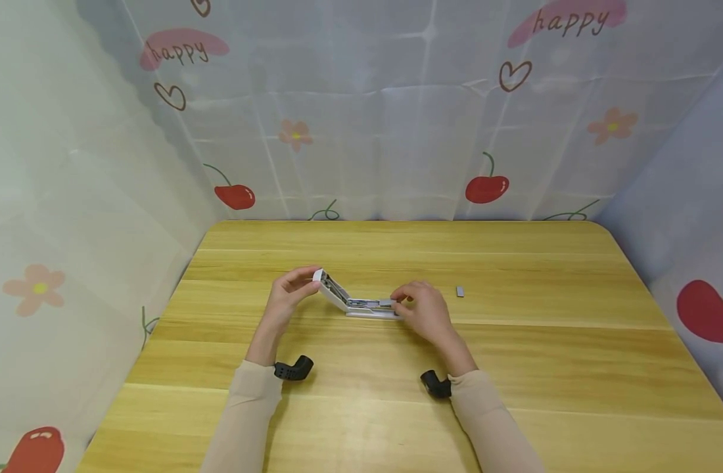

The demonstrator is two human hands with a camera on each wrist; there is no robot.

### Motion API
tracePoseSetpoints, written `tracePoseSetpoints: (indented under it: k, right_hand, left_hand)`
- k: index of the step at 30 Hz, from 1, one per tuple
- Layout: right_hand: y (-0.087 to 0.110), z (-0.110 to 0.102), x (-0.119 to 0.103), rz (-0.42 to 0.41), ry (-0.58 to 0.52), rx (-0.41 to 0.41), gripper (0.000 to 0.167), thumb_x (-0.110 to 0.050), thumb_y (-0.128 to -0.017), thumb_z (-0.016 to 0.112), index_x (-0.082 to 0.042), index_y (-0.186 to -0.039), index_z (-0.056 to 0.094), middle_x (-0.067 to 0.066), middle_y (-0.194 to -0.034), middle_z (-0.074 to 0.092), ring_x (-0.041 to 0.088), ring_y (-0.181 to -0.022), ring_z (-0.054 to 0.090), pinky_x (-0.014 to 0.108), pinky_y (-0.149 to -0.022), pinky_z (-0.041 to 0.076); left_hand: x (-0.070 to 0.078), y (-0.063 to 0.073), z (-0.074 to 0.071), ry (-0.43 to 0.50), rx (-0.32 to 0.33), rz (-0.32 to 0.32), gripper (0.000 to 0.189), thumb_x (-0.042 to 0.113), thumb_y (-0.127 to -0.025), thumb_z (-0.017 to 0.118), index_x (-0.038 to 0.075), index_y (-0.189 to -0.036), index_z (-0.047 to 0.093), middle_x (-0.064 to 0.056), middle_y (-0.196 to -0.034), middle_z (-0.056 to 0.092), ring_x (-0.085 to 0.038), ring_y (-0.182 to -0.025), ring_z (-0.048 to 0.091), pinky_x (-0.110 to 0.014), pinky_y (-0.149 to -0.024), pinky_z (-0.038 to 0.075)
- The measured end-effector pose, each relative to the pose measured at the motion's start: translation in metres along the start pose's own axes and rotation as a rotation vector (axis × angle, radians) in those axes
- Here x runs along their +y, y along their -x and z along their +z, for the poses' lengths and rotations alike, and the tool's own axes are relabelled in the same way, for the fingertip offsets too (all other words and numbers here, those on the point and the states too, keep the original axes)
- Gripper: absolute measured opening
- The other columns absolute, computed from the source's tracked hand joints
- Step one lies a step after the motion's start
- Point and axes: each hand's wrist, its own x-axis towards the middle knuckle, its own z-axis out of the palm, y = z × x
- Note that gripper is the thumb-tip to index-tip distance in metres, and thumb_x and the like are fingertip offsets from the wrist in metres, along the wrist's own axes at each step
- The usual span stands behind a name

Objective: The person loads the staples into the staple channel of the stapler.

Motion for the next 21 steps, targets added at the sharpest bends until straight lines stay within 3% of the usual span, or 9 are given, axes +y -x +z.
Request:
tracePoseSetpoints:
  k: [11,21]
  right_hand:
    - [-0.0009,0.0027,-0.0013,-0.023,0.046,0.008,0.008,-0.011,-0.083,0.077,-0.008,-0.090,0.076,0.005,-0.089,0.069,0.025,-0.085,0.059,0.038,-0.072,0.048]
    - [-0.0026,0.0052,-0.0032,-0.011,0.048,-0.027,0.010,-0.013,-0.084,0.076,-0.008,-0.092,0.076,0.005,-0.091,0.068,0.024,-0.086,0.058,0.037,-0.072,0.047]
  left_hand:
    - [0.0002,-0.0001,0.0005,0.015,0.007,-0.004,0.036,0.002,-0.090,0.068,-0.007,-0.124,0.062,-0.002,-0.115,0.065,-0.010,-0.098,0.063,-0.021,-0.086,0.053]
    - [0.0009,-0.0001,0.0006,0.010,0.006,-0.008,0.036,0.003,-0.090,0.068,-0.007,-0.124,0.062,-0.004,-0.116,0.064,-0.011,-0.099,0.062,-0.022,-0.087,0.053]
